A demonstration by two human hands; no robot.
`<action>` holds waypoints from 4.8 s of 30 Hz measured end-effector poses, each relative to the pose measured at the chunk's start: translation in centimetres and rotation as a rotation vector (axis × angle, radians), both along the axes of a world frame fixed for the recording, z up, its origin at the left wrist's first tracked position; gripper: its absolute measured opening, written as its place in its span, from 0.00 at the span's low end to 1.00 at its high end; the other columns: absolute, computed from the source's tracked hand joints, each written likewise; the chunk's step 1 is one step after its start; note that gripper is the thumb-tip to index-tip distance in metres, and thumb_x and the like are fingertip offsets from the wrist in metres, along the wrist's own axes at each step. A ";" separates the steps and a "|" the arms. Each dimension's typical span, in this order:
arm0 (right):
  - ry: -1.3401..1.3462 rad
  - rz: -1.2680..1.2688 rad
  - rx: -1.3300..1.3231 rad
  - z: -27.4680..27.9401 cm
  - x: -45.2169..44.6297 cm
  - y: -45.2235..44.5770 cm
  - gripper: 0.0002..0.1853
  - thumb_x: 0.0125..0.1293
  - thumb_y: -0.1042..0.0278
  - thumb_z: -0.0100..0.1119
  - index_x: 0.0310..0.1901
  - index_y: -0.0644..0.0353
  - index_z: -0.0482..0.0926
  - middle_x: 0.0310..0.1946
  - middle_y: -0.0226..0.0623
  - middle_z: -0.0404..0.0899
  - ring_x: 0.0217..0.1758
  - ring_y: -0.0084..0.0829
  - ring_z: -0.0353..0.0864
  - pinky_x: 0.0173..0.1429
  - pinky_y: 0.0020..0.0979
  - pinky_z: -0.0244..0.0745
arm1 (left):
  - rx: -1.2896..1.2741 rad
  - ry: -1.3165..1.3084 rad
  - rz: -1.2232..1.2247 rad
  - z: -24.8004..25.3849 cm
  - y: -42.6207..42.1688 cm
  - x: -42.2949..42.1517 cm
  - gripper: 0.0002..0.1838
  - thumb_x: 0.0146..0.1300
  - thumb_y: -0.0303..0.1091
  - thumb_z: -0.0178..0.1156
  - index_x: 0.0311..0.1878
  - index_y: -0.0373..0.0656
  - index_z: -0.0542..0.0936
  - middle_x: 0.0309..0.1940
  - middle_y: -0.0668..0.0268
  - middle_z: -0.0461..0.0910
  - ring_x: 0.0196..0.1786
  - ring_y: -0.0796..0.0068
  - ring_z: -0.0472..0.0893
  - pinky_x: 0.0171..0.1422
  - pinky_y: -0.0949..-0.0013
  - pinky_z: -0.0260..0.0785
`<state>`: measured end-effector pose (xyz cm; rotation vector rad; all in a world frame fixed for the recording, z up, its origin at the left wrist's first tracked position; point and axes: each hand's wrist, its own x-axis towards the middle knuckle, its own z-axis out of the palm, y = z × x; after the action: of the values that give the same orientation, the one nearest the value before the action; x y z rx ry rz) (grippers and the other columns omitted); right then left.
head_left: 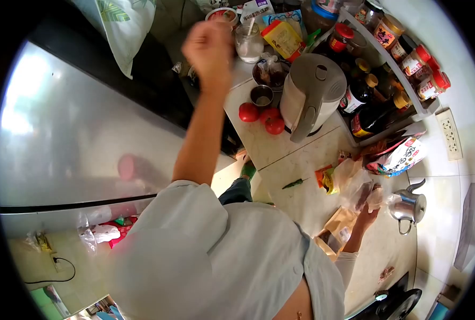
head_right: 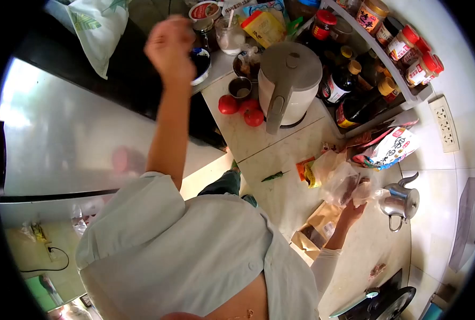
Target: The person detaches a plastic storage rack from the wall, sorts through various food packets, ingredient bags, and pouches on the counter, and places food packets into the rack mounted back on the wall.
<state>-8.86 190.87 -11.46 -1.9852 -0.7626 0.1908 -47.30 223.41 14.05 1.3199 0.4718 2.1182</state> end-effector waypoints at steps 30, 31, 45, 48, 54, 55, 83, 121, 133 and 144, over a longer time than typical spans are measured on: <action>0.202 -0.413 -0.035 -3.6 -2.1 -1.1 0.18 0.59 0.67 0.48 0.50 0.63 0.69 0.45 0.43 0.73 0.43 0.36 0.75 0.49 0.36 0.72 | -1.634 1.812 0.306 -19.4 29.0 -24.0 0.17 0.50 0.36 0.57 0.44 0.42 0.72 0.38 0.55 0.76 0.40 0.61 0.77 0.44 0.63 0.68; 0.231 -0.421 -0.006 -3.8 -2.1 -1.1 0.18 0.59 0.66 0.48 0.50 0.64 0.69 0.45 0.43 0.73 0.44 0.36 0.75 0.49 0.36 0.72 | -1.639 1.813 0.295 -19.4 29.0 -24.0 0.17 0.50 0.36 0.57 0.44 0.42 0.72 0.38 0.55 0.76 0.40 0.61 0.77 0.44 0.63 0.68; 0.674 -0.427 0.360 -4.9 -2.2 -2.9 0.20 0.61 0.60 0.45 0.50 0.66 0.69 0.47 0.45 0.71 0.45 0.37 0.73 0.47 0.34 0.72 | -1.634 1.767 0.187 -19.3 29.2 -23.8 0.21 0.50 0.39 0.59 0.47 0.43 0.70 0.37 0.55 0.77 0.39 0.63 0.77 0.43 0.64 0.69; 0.641 -0.431 0.336 -4.8 -2.4 -2.9 0.20 0.61 0.61 0.45 0.50 0.67 0.69 0.48 0.46 0.70 0.46 0.37 0.73 0.48 0.34 0.71 | -1.622 1.749 0.195 -19.7 29.4 -23.4 0.21 0.50 0.39 0.59 0.47 0.43 0.69 0.37 0.55 0.77 0.38 0.64 0.77 0.42 0.64 0.69; 0.371 -0.435 0.124 -4.1 -2.8 -2.2 0.20 0.60 0.63 0.46 0.50 0.68 0.68 0.48 0.47 0.70 0.47 0.39 0.72 0.50 0.34 0.70 | -1.611 1.669 0.221 -20.1 30.0 -24.2 0.23 0.50 0.40 0.60 0.49 0.44 0.68 0.37 0.55 0.77 0.38 0.65 0.78 0.42 0.64 0.69; 0.322 -0.434 0.090 -4.0 -2.8 -1.9 0.20 0.60 0.64 0.46 0.50 0.68 0.67 0.48 0.47 0.70 0.48 0.39 0.71 0.50 0.34 0.70 | -1.610 1.652 0.226 -20.0 30.1 -24.4 0.23 0.50 0.41 0.60 0.49 0.44 0.68 0.37 0.55 0.77 0.38 0.65 0.78 0.42 0.64 0.69; -0.140 -0.144 0.003 -0.4 -4.2 -3.2 0.19 0.51 0.79 0.50 0.48 0.65 0.67 0.49 0.44 0.66 0.48 0.39 0.69 0.40 0.28 0.73 | -0.848 0.450 -0.606 7.5 11.7 2.7 0.22 0.51 0.39 0.62 0.50 0.43 0.72 0.45 0.69 0.73 0.45 0.77 0.73 0.43 0.73 0.68; 0.435 -0.370 0.078 1.5 -9.5 -8.0 0.16 0.55 0.77 0.50 0.47 0.68 0.71 0.37 0.39 0.76 0.33 0.26 0.76 0.37 0.23 0.73 | -0.734 0.363 1.223 -10.7 24.9 -10.5 0.32 0.45 0.36 0.62 0.54 0.35 0.64 0.52 0.50 0.65 0.54 0.59 0.66 0.57 0.62 0.58; 0.328 -0.429 -0.066 2.0 -11.8 -5.8 0.17 0.55 0.80 0.42 0.47 0.65 0.71 0.39 0.38 0.75 0.32 0.26 0.76 0.33 0.24 0.73 | -1.274 0.758 0.586 -19.2 31.9 -15.6 0.29 0.55 0.41 0.56 0.58 0.38 0.62 0.57 0.53 0.64 0.56 0.59 0.67 0.56 0.62 0.63; 0.253 -0.404 -0.011 1.4 -9.2 -9.7 0.15 0.61 0.76 0.44 0.49 0.61 0.70 0.43 0.36 0.74 0.35 0.28 0.78 0.32 0.23 0.73 | -0.562 -0.441 0.596 -6.9 30.7 -12.7 0.20 0.58 0.39 0.50 0.47 0.32 0.65 0.45 0.52 0.69 0.43 0.59 0.74 0.39 0.63 0.72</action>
<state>-18.10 181.14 -10.07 -2.0307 -0.1925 0.2004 -59.96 254.08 7.15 0.3986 1.2638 2.3783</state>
